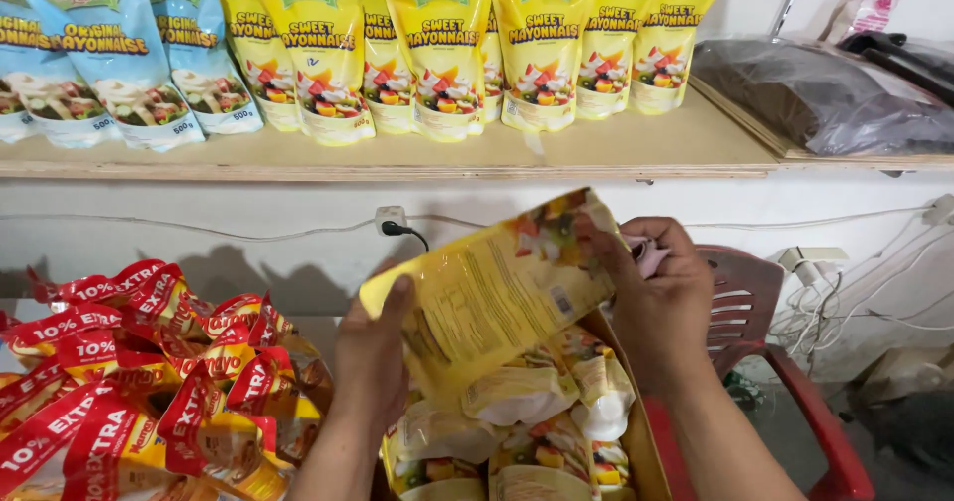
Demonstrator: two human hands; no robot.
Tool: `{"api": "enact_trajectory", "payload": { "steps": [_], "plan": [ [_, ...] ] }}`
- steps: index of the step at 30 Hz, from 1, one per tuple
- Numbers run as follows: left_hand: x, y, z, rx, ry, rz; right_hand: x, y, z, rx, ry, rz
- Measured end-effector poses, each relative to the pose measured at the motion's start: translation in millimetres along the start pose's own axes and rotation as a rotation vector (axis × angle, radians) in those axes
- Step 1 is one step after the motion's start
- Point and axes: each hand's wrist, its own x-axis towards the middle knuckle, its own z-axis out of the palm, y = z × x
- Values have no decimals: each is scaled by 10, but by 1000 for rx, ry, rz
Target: The person takes yellow packets of sweet mayonnaise from a cardboard box, wipes them with a pink cloth, and places them on a shelf. The person repeats this process for multiple packets, arranging them in a row on the shelf.
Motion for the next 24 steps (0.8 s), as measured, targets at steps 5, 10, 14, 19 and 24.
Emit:
{"api": "enact_trajectory", "payload": {
  "steps": [5,10,14,19,24],
  "plan": [
    [-159,-98,429,-198,188,-38,-438,-440,260,-646,-120,-902],
    [-1041,-80,800,-317,154,-109,-953,-164,309,-749,-563,-1150],
    [-831,-510,508,-403,140,-168,-1149,-93,232,-623,-584,-799],
    [-319,-759,128,-492,119,-251,-1245,29,180,-411,-59,-292],
    [-50,-876,-54,-561,75,-358,-1483,35,534,-553,-92,-312]
  ]
}}
